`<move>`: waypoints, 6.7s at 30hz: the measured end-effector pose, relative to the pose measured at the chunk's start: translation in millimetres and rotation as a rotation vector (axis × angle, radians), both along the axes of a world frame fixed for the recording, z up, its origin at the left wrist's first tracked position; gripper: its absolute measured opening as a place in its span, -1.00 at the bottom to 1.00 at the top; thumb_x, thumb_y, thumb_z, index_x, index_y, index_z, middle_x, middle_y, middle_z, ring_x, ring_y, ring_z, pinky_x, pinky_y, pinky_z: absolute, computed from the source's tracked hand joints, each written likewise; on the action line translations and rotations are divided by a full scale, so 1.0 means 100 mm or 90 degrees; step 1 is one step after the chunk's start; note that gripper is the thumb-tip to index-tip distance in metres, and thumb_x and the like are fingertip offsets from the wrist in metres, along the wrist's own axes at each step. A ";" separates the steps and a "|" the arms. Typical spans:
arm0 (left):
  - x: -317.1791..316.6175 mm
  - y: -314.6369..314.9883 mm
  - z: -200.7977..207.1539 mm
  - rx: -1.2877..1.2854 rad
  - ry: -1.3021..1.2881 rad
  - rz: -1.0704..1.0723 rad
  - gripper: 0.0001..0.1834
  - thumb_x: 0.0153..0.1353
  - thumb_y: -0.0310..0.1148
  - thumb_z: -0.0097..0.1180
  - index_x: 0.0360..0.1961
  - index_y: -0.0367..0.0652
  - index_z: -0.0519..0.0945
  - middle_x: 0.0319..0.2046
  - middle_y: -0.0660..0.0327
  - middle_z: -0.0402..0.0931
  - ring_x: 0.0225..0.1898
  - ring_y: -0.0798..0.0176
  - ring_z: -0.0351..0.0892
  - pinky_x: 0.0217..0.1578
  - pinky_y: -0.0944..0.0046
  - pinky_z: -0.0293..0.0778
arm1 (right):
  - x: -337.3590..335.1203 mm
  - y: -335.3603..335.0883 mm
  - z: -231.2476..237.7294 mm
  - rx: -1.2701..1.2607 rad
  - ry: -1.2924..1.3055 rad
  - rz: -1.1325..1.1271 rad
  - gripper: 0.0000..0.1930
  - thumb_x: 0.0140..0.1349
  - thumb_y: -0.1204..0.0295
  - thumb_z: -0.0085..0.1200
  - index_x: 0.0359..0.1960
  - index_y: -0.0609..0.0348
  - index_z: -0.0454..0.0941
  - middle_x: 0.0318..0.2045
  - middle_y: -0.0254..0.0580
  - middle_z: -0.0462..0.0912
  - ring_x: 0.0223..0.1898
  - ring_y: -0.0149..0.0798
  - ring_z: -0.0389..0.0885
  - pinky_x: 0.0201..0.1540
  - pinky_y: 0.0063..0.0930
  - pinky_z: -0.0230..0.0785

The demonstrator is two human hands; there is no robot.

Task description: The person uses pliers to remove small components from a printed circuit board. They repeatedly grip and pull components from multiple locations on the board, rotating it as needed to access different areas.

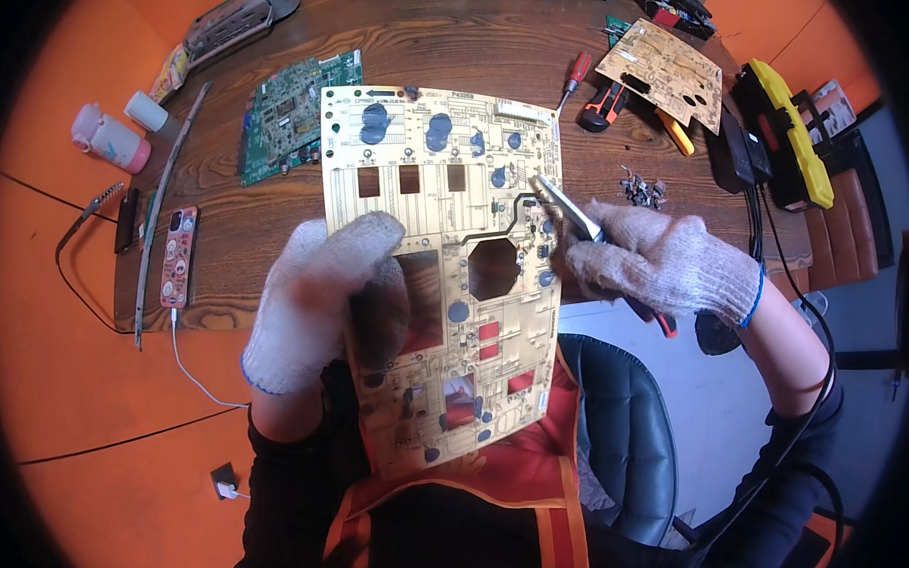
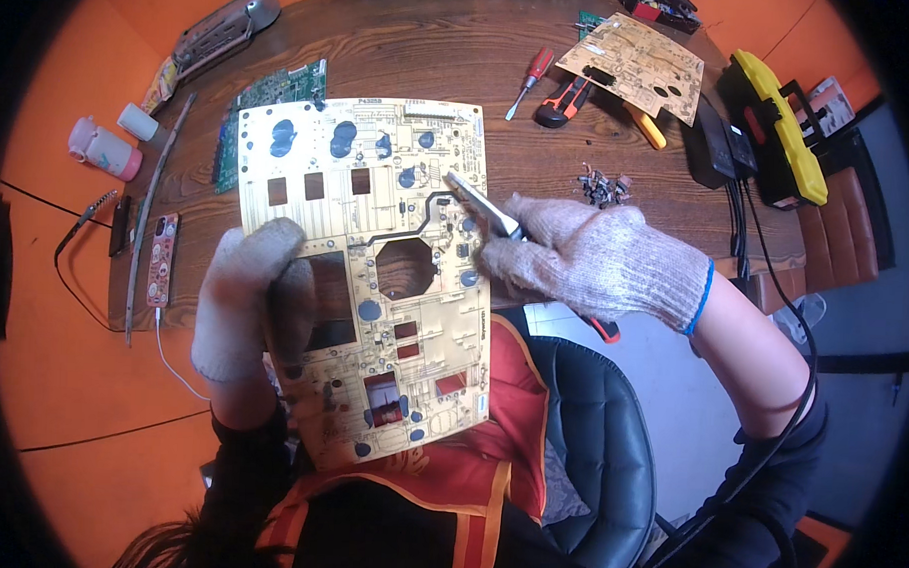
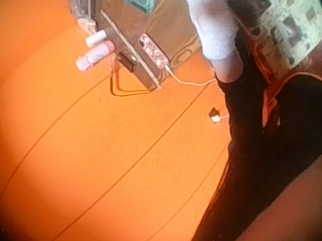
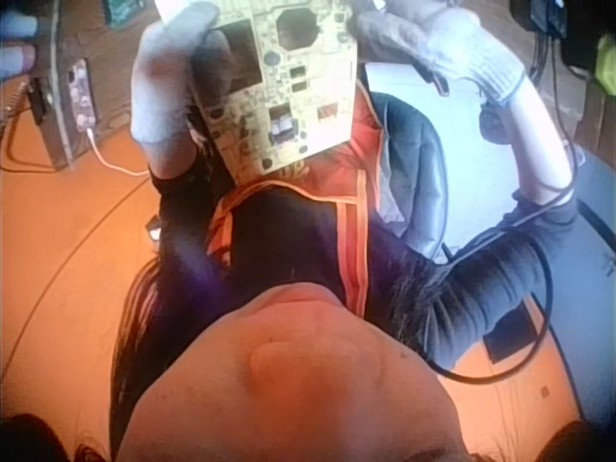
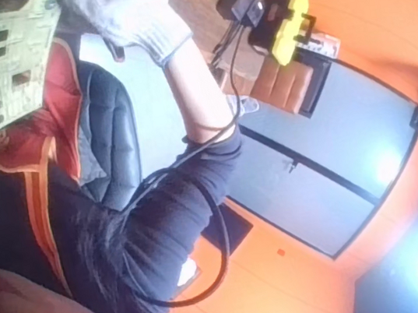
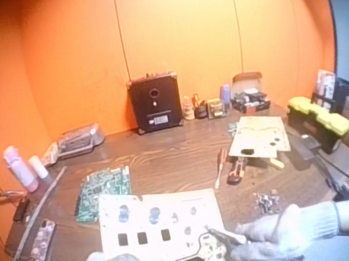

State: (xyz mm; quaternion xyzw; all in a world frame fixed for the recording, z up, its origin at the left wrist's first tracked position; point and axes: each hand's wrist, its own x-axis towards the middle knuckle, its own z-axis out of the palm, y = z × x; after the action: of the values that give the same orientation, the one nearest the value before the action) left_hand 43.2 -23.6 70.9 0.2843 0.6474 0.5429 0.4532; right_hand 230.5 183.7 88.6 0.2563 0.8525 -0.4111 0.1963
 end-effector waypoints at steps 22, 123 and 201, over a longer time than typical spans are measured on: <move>-0.29 -0.15 -0.28 0.149 -0.034 0.074 -0.50 0.32 -0.20 -0.19 -0.51 -0.47 0.55 -0.75 0.05 0.51 -0.78 0.28 0.45 -0.71 0.43 0.38 | -0.16 0.35 -0.67 -0.106 0.434 -0.295 -0.77 0.39 0.34 -0.02 -0.04 0.18 0.35 -0.32 -0.34 0.47 -0.28 -0.45 0.41 -0.17 -0.52 0.37; -0.05 -0.21 -0.40 0.199 -0.141 0.135 -0.50 0.35 -0.22 -0.22 -0.53 -0.42 0.56 -0.79 0.07 0.46 -0.84 0.26 0.35 -0.75 0.40 0.33 | 0.28 -0.50 -0.82 0.424 0.564 -0.251 -0.47 0.02 0.77 0.04 0.11 0.27 0.36 -0.05 0.06 0.50 0.00 -0.03 0.56 0.07 -0.29 0.38; 0.06 -0.07 -0.95 0.174 0.967 0.255 -0.74 0.13 -0.30 0.09 -0.22 -0.24 0.55 -0.42 0.15 0.50 -0.42 0.18 0.46 -0.48 0.13 0.31 | -0.11 -0.80 -0.62 -0.929 0.393 -0.192 -0.51 0.10 0.55 0.18 0.10 0.41 0.41 -0.30 -0.04 0.61 -0.33 -0.26 0.60 -0.27 -0.48 0.48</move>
State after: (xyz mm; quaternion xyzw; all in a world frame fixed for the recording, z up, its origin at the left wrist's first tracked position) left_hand 48.8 -30.3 -24.4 0.5076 0.7459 0.3461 -0.2574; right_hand 219.8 103.5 26.2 0.0510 0.3410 -0.9386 0.0122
